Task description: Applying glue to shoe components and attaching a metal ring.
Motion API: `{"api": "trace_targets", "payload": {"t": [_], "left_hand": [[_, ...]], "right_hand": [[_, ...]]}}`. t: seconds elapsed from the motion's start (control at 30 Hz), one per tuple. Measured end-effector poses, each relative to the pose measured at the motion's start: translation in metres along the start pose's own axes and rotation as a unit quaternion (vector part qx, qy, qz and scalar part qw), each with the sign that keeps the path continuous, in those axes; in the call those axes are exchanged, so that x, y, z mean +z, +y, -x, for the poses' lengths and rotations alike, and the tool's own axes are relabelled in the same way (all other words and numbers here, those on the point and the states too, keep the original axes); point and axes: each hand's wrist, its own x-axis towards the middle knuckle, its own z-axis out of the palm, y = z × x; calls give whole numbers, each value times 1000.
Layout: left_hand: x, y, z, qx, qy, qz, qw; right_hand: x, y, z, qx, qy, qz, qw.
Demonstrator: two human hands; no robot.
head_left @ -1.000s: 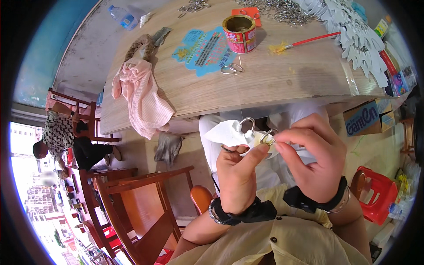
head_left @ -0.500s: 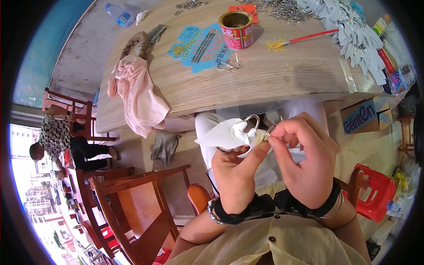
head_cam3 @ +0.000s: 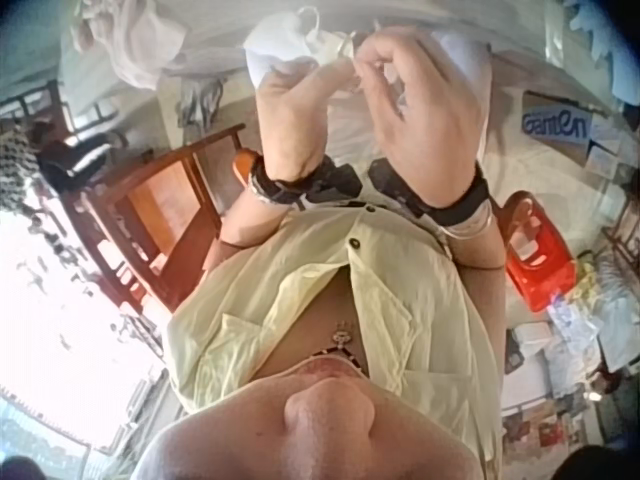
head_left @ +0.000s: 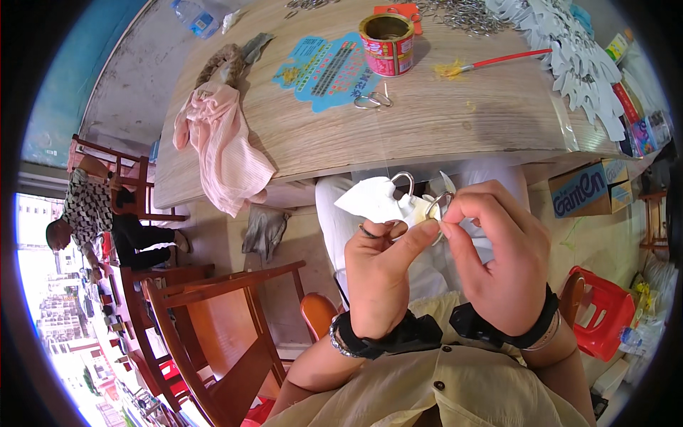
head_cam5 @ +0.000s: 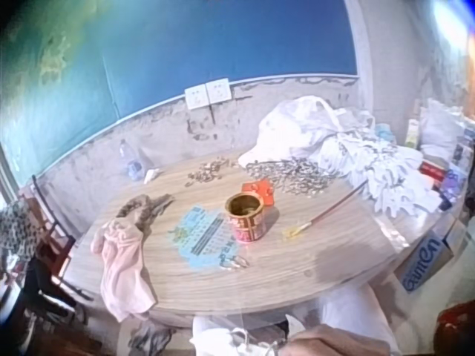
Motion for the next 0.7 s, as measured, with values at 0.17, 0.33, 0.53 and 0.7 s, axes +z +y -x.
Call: {"api": "trace_targets", "payload": {"t": [0.17,0.33,0.53,0.7], "left_hand": [[-15,-9,-2,-4,-26,16,1000],[-8,-6,1,9,-19,38,999],[-8,-8,4,37,-14,27,999],[-7,-9,5,66,-22,18,997]], "right_hand": [[-7,1,-2,3,-33,-18,999],[-9,4,-4,23,-47,-81,995],[-5,4,-3,86,-6,-150,985],[-8,6,-4,66,-14,-110,992]]}}
